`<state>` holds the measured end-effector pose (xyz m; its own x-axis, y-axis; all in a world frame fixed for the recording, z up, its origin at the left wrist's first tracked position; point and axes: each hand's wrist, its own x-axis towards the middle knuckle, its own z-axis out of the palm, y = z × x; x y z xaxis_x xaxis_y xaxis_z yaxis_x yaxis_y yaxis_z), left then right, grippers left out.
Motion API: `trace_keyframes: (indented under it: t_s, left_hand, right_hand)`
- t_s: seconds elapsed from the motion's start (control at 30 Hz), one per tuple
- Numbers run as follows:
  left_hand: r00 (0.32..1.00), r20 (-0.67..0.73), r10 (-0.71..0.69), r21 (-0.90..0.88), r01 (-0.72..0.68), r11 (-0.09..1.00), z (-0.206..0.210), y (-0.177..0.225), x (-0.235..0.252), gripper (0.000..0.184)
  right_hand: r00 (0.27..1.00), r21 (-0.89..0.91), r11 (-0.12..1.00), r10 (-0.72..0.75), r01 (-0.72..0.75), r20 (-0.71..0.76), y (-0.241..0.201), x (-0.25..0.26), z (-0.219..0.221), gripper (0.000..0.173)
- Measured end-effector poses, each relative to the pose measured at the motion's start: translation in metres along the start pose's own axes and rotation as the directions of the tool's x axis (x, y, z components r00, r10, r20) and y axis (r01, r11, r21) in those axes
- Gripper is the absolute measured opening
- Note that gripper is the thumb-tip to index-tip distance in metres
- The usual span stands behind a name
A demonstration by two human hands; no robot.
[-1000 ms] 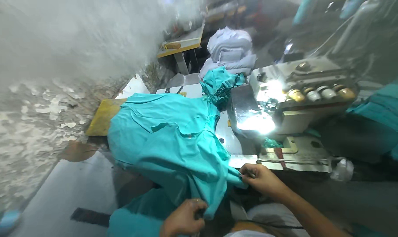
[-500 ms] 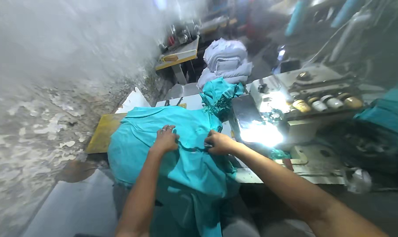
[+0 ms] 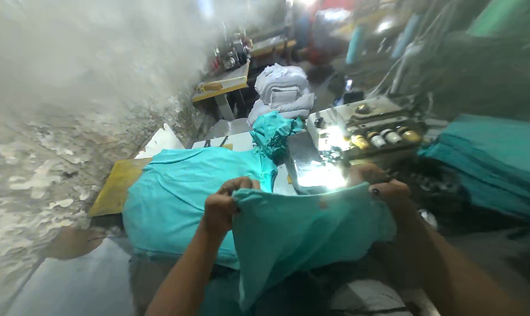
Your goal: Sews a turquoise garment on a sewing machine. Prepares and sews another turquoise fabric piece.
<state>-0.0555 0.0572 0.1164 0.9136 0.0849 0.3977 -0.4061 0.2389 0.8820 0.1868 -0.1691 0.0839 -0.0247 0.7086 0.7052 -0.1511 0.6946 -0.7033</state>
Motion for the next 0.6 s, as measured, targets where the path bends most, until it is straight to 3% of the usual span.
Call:
trace_keyframes:
  t_s: [0.03, 0.07, 0.1, 0.13, 0.17, 0.2, 0.23, 0.33, 0.47, 0.6]
  left_hand:
    - [0.984, -0.162, -0.068, -0.054, 0.06, 0.997, 0.004, -0.012, -0.004, 0.005]
    - [0.91, -0.381, -0.163, -0.121, 0.125, 0.985, 0.01, -0.025, -0.007, 0.017]
    - [0.761, -0.59, -0.269, -0.2, 0.186, 0.962, 0.017, -0.039, -0.007, 0.026]
    - [0.569, -0.745, -0.348, -0.242, 0.256, 0.936, 0.024, -0.051, -0.003, 0.027]
    - [0.44, -0.802, -0.404, -0.288, 0.308, 0.907, 0.031, -0.061, 0.0, 0.023]
    - [0.395, -0.809, -0.435, -0.314, 0.336, 0.888, 0.04, -0.069, -0.001, 0.018]
    - [0.424, -0.794, -0.436, -0.294, 0.359, 0.886, 0.049, -0.075, -0.005, 0.016]
    - [0.584, -0.762, -0.28, -0.094, 0.328, 0.94, 0.079, -0.089, -0.023, 0.022]
    - [0.768, -0.641, 0.025, 0.248, 0.176, 0.953, 0.113, -0.118, -0.043, 0.025]
    - [0.832, -0.522, 0.187, 0.406, 0.05, 0.912, 0.126, -0.141, -0.055, 0.026]
  right_hand:
    - [0.986, -0.022, 0.993, 0.111, -0.114, -0.122, 0.003, -0.013, -0.004, 0.014]
    - [0.9, 0.016, 0.963, 0.259, -0.271, -0.351, 0.006, -0.025, 0.0, 0.013]
    - [0.709, 0.113, 0.903, 0.399, -0.415, -0.581, 0.01, -0.031, 0.01, 0.018]
    - [0.484, 0.23, 0.831, 0.495, -0.507, -0.721, 0.013, -0.035, 0.019, 0.017]
    - [0.329, 0.307, 0.78, 0.536, -0.545, -0.778, 0.015, -0.039, 0.027, 0.014]
    - [0.271, 0.34, 0.757, 0.553, -0.557, -0.788, 0.015, -0.047, 0.035, 0.014]
    - [0.272, 0.348, 0.756, 0.56, -0.554, -0.783, 0.014, -0.055, 0.044, 0.018]
    - [0.388, 0.356, 0.797, 0.563, -0.488, -0.729, 0.008, -0.073, 0.071, 0.027]
    - [0.476, 0.104, 0.791, 0.461, -0.603, -0.749, 0.008, -0.077, 0.1, 0.022]
    - [0.619, -0.164, 0.799, 0.298, -0.578, -0.727, 0.013, -0.081, 0.115, 0.02]
